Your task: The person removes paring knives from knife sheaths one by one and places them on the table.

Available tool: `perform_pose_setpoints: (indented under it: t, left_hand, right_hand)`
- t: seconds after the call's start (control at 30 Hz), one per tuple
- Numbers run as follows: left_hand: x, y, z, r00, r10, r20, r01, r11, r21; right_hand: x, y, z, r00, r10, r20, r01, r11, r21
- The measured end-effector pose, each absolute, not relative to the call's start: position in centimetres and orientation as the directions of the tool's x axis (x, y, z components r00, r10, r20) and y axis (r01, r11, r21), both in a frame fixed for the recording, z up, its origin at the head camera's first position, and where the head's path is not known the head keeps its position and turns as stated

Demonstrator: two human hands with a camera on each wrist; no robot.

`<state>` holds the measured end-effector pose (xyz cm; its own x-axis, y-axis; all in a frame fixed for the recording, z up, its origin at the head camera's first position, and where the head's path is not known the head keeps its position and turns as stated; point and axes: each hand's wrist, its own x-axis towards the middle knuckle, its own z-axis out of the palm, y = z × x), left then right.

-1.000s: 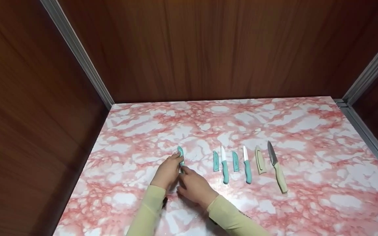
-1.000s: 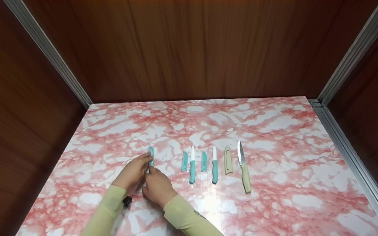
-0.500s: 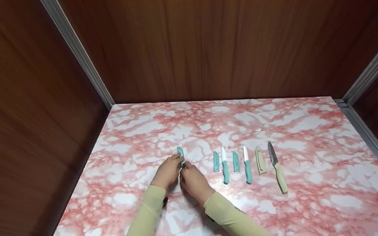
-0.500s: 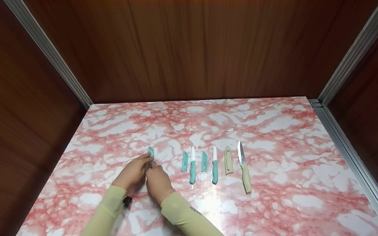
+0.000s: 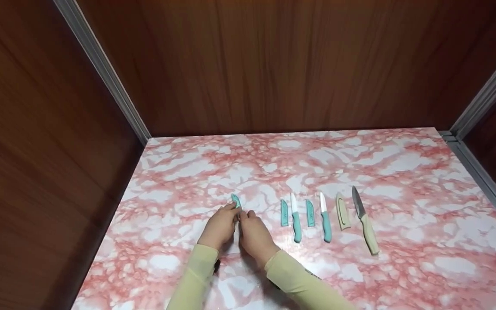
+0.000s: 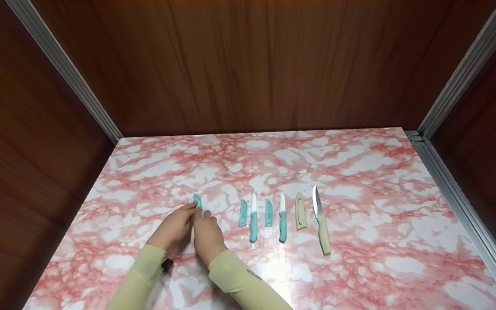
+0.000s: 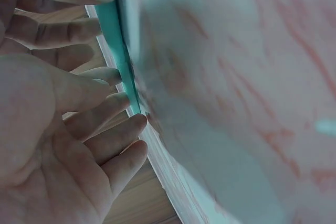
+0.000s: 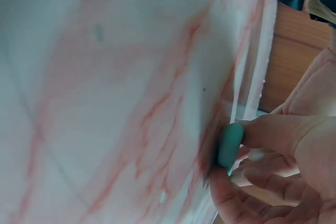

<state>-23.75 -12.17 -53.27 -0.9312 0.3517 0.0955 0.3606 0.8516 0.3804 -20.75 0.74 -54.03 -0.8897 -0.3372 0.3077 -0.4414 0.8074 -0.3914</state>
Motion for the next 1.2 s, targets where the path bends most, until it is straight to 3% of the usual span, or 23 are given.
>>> perform_pose_setpoints:
  t: [0.6, 0.9, 1.2]
  left_hand:
    - [-23.56, -12.45, -53.58, -0.904, 0.387, 0.179, 0.427, 0.819, 0.384]
    - [-23.51, -12.32, -53.59, -0.894, 0.411, 0.181, 0.449, 0.818, 0.36]
    - [-23.49, -11.98, -53.78, -0.861, 0.449, 0.238, 0.506, 0.803, 0.315]
  right_hand:
    - [-20.82, 0.95, -54.03, -0.931, -0.281, 0.233, -0.358, 0.827, -0.433]
    - [-20.75, 1.02, -54.1, -0.924, -0.271, 0.269, -0.37, 0.809, -0.457]
    - [-20.78, 1.23, -54.06, -0.923, -0.247, 0.294, -0.348, 0.863, -0.366]
